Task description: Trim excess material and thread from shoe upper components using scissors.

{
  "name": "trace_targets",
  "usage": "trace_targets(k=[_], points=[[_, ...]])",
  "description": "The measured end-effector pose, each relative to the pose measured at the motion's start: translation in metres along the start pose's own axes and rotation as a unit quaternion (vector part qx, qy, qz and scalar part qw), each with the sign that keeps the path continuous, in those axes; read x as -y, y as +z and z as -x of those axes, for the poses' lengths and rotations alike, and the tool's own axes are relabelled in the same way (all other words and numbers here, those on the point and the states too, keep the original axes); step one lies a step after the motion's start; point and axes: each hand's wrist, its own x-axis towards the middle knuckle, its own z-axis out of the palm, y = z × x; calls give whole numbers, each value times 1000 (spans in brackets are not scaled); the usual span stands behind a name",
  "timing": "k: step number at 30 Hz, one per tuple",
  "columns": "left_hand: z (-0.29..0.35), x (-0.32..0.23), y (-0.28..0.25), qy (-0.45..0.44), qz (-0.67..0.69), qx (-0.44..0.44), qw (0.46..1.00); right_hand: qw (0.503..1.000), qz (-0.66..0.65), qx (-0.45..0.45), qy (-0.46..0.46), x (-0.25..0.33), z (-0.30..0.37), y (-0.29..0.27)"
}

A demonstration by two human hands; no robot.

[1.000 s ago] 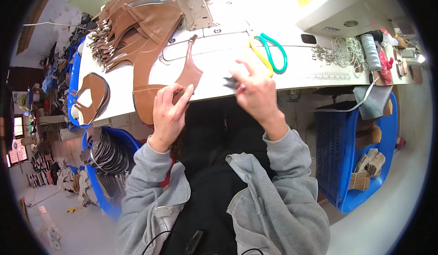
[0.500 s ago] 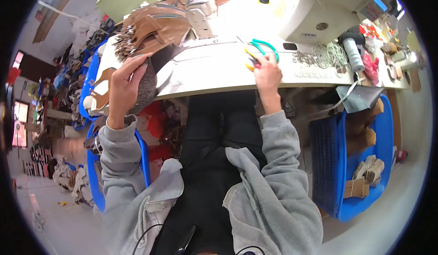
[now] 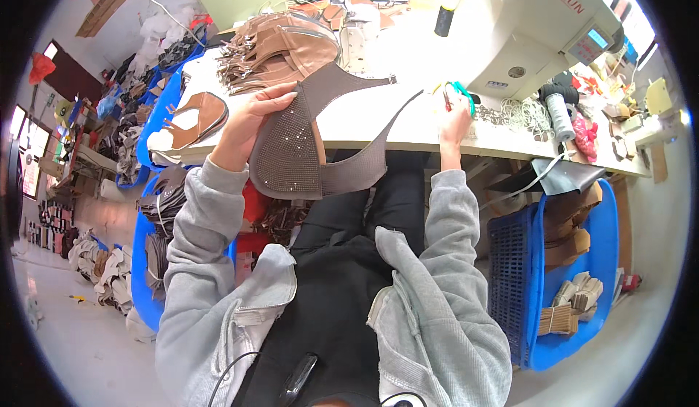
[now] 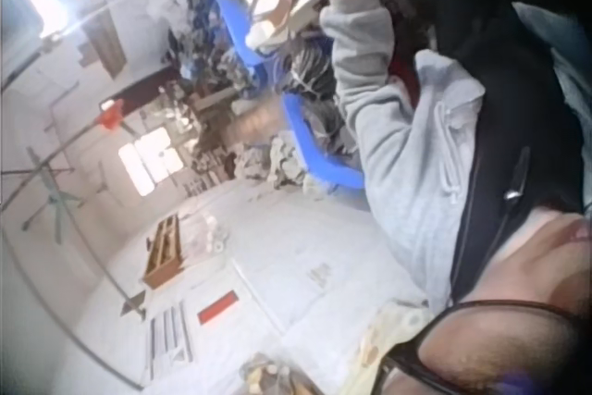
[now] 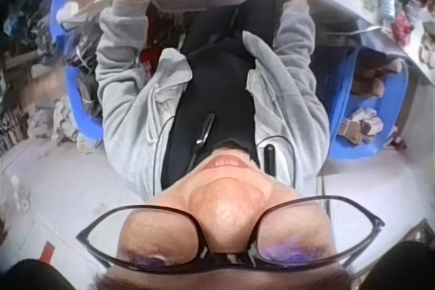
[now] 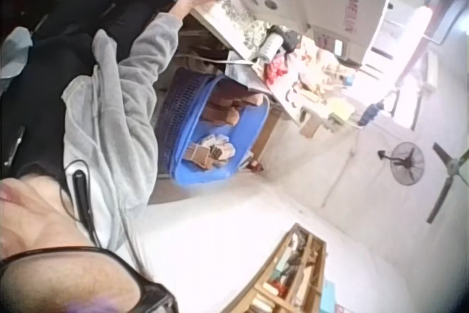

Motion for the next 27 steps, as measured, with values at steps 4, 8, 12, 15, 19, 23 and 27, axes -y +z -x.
trace_targets(k=[4, 8, 12, 15, 19, 23, 27], points=[[-23, 5, -13, -29, 13, -6, 999, 989, -133, -27, 54, 1, 1, -3], [-54, 12, -26, -57, 0, -15, 998, 995, -101, -15, 19, 7, 0, -8], [-81, 8, -23, -106, 0, 3, 994, 987, -158, 4, 30, 18, 1, -19], [-104, 0, -21, -120, -15, 35, 992, 990, -141, 19, -9, 27, 1, -32], [-129, -24, -7, -94, -29, 72, 993, 974, -101, 23, -200, 82, -42, -50], [-149, -43, -2, -89, -37, 80, 992, 935, 3, 107, -337, 121, -91, -42], [-165, -52, -1, -99, -35, 77, 992, 924, 45, 170, -339, 120, -118, -29]])
